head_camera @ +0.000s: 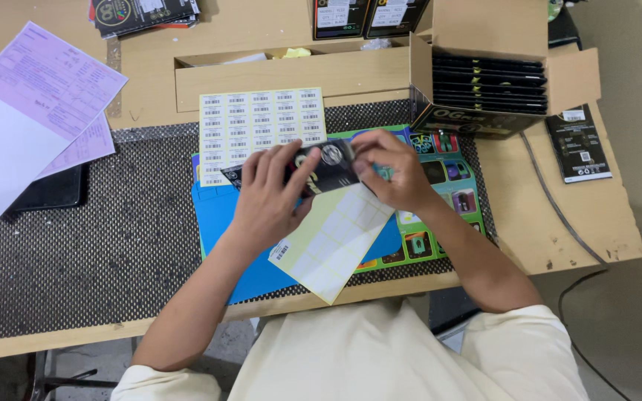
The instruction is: The person repeatedly takes a smartphone screen assembly out of a black box, writes on a label attached to the screen using a pen, and then places the screen back into the box. This process is repeated for multiple units on a cluttered workbench.
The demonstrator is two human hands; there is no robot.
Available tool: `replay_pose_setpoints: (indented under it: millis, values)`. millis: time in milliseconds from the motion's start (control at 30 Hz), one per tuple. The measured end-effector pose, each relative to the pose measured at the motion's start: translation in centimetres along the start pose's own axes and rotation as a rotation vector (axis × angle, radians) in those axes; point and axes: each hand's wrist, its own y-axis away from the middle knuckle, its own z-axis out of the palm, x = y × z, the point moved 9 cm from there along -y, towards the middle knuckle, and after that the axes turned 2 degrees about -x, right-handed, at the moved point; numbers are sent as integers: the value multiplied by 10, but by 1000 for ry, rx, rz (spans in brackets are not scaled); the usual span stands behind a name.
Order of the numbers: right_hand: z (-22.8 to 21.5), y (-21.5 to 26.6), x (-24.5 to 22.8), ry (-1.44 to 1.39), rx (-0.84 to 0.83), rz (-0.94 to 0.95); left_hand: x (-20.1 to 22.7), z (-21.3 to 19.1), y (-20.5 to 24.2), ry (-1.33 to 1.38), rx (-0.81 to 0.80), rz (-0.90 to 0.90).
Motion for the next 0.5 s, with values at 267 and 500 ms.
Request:
replay_pose_setpoints:
  millis: [267, 500]
  values:
    - [-56, 21, 13, -65, 541, 207, -27, -3, -2, -31, -149, -22]
    - [-79, 37, 29, -201, 782, 257, -32, -16, -11, 118, -210, -110]
